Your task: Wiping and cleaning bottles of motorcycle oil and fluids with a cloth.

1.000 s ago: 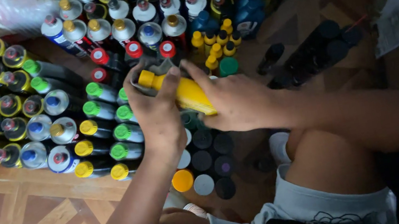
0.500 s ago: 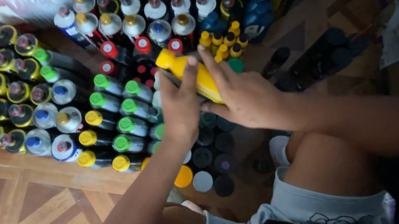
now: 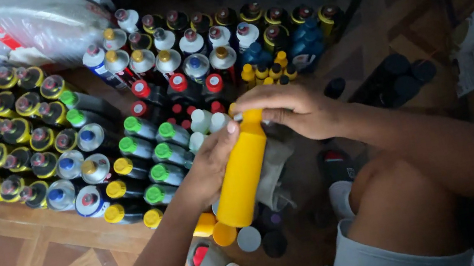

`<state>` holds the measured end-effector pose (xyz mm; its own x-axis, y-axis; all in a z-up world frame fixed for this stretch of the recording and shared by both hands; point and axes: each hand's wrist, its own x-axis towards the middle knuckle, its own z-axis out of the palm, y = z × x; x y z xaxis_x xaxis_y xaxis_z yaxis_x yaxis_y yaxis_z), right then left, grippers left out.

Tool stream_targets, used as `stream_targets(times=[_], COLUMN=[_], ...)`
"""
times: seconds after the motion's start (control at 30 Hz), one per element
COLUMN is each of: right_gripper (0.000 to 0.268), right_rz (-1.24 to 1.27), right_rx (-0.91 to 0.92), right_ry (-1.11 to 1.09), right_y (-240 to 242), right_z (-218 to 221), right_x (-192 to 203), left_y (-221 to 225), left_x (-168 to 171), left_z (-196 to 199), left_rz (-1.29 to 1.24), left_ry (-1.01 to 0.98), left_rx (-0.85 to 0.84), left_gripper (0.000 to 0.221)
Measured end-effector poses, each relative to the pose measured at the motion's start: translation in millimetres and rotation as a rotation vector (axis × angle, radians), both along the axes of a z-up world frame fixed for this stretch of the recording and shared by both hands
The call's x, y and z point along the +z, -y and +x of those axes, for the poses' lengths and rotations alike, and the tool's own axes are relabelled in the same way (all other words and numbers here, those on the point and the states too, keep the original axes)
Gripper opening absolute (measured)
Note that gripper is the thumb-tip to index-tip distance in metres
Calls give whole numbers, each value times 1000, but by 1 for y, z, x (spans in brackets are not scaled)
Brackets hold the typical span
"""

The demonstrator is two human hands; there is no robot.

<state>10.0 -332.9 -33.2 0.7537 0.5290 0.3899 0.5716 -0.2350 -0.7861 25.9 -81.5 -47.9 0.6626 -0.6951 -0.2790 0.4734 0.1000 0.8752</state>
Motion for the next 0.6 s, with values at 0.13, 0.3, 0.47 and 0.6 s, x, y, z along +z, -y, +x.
stream_targets(times=[0.13,0.3,0.47,0.6], right_gripper=[37,26,26,49], right_rz=[-11,-255,-382,-650], right_rx=[72,-90,-195,-359], right_ry=[-28,-71,79,175], right_y=[-2,-10,-14,-9], right_z=[-3,-10,-7,3], right_x=[2,11,11,-9], left_y=[-2,5,12,9], left_x=[12,21,22,21], left_z=[-1,-7,-13,-11], left_rz=[139,157,178,177], left_ry=[-79,-128,211,217], left_rx=[3,-120,-225,-264], left_gripper=[59,66,63,67])
